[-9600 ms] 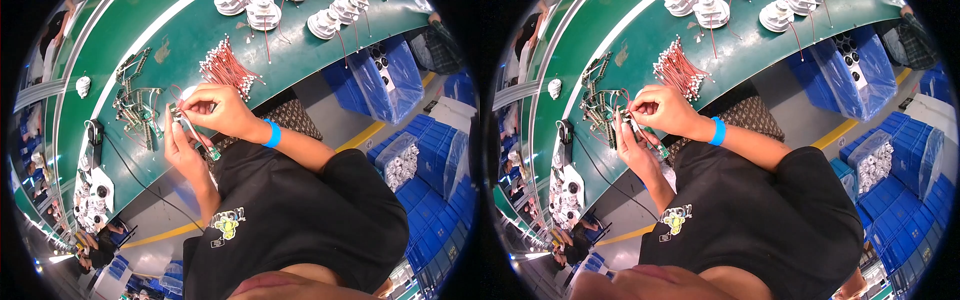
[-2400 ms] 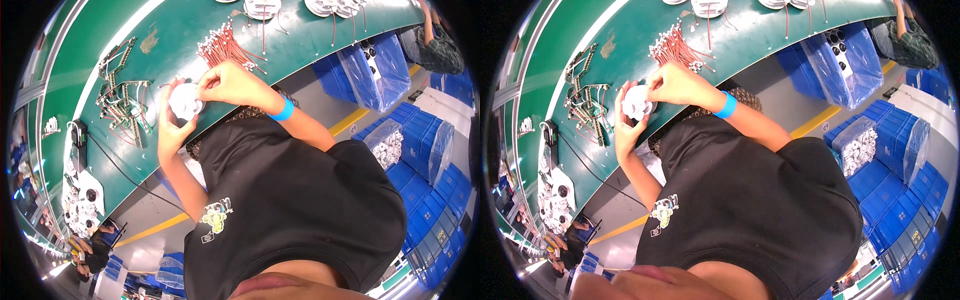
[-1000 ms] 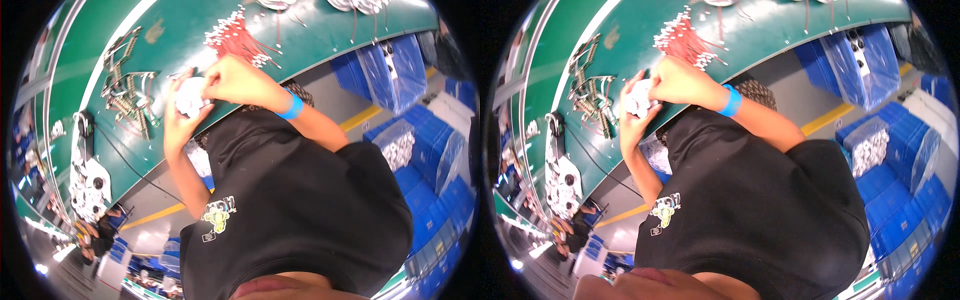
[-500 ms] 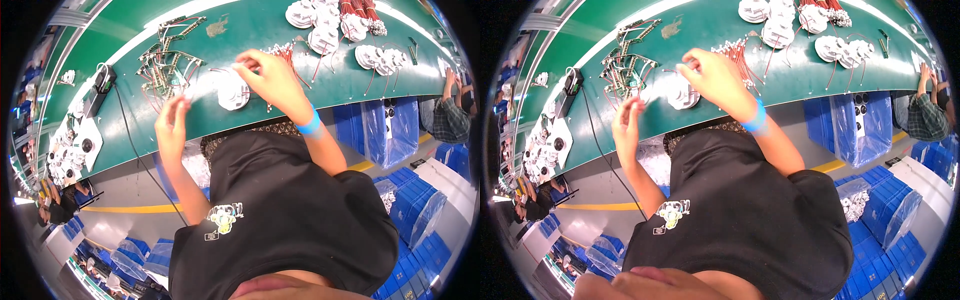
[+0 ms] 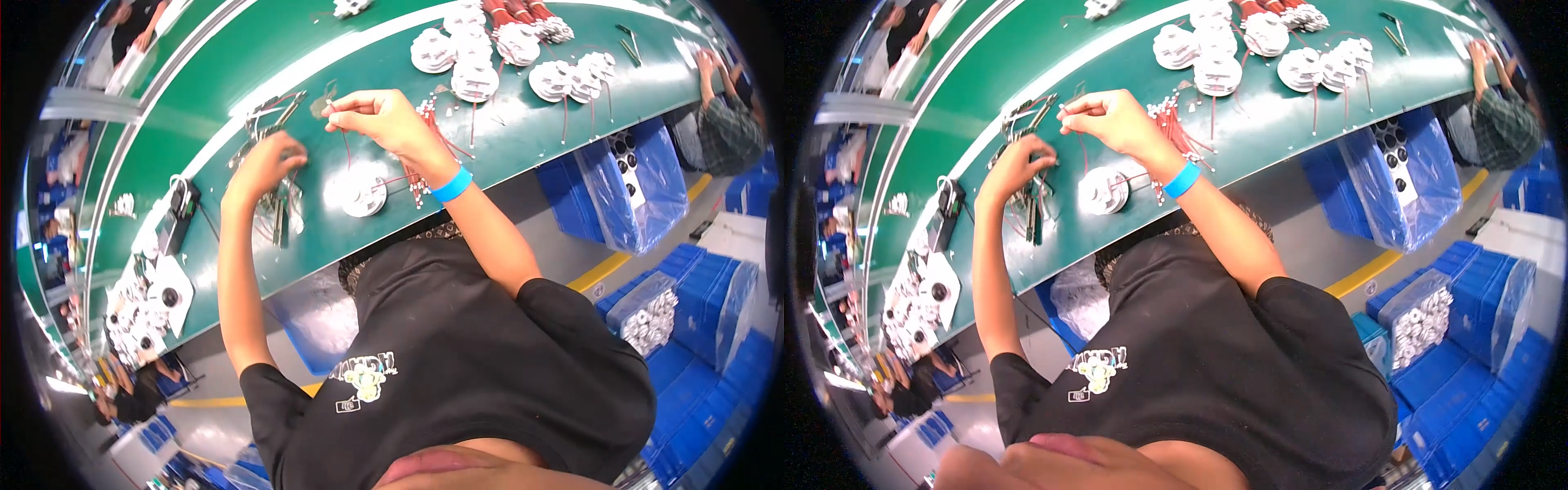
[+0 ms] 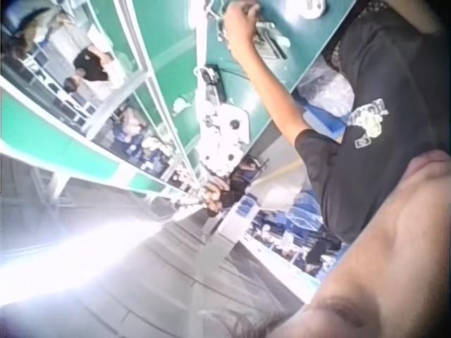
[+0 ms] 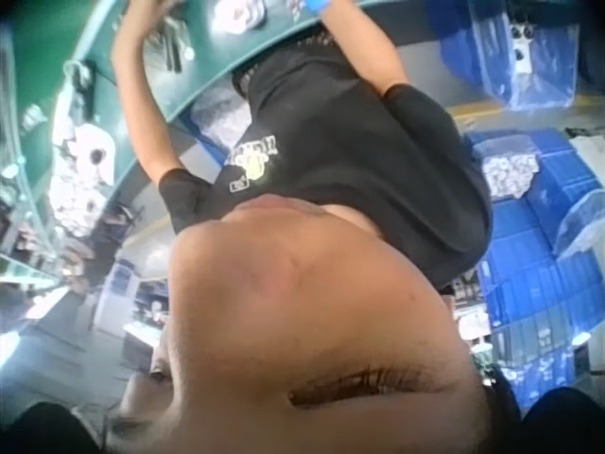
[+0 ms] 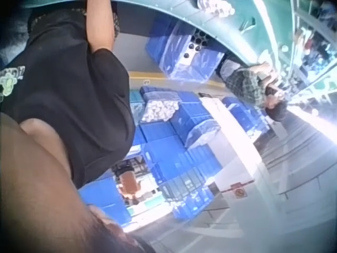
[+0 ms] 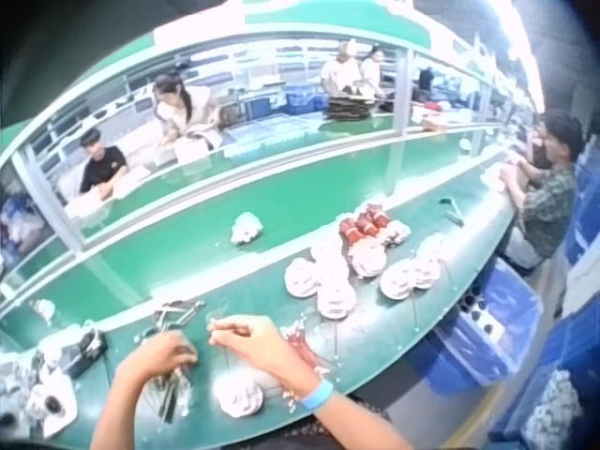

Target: Assembling electronic components for LED bulbs on a factory production line.

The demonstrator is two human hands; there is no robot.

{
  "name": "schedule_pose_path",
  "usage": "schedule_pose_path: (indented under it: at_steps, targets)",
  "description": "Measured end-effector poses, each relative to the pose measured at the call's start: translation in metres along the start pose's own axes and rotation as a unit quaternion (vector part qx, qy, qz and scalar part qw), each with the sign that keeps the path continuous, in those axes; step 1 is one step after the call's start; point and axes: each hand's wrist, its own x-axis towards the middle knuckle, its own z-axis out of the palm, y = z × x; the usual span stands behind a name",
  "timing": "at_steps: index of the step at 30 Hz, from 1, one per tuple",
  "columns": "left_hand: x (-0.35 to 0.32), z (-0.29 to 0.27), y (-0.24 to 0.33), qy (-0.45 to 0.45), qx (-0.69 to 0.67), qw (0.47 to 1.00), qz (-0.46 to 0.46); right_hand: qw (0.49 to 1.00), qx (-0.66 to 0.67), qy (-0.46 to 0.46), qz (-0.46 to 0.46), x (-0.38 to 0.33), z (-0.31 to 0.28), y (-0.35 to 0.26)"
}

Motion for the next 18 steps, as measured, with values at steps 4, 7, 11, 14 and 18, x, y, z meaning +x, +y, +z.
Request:
schedule_pose_path:
  at_steps: [4, 7, 11, 14, 18]
  targets:
    - [0.001, -0.017, 0.015, 0.046, -0.059, 0.996, -0.038, 1.000, 0.008, 0.019, -0.011, -0.006, -0.004, -0.017]
    - [0.000, -0.022, 0.006, 0.103, -0.212, 0.971, -0.045, 0.999, 0.039, 0.012, -0.010, -0.004, -0.002, -0.018]
    - [-0.002, -0.009, 0.004, 0.165, -0.273, 0.947, -0.047, 0.997, 0.069, 0.029, -0.013, -0.009, 0.002, -0.021]
    - [-0.009, 0.011, 0.002, 0.248, -0.292, 0.923, -0.023, 0.997, 0.067, 0.021, -0.018, -0.012, 0.003, -0.012]
    - [-0.023, 0.014, 0.024, 0.410, -0.308, 0.858, -0.032, 0.998, 0.037, 0.042, -0.029, -0.015, 0.003, 0.001]
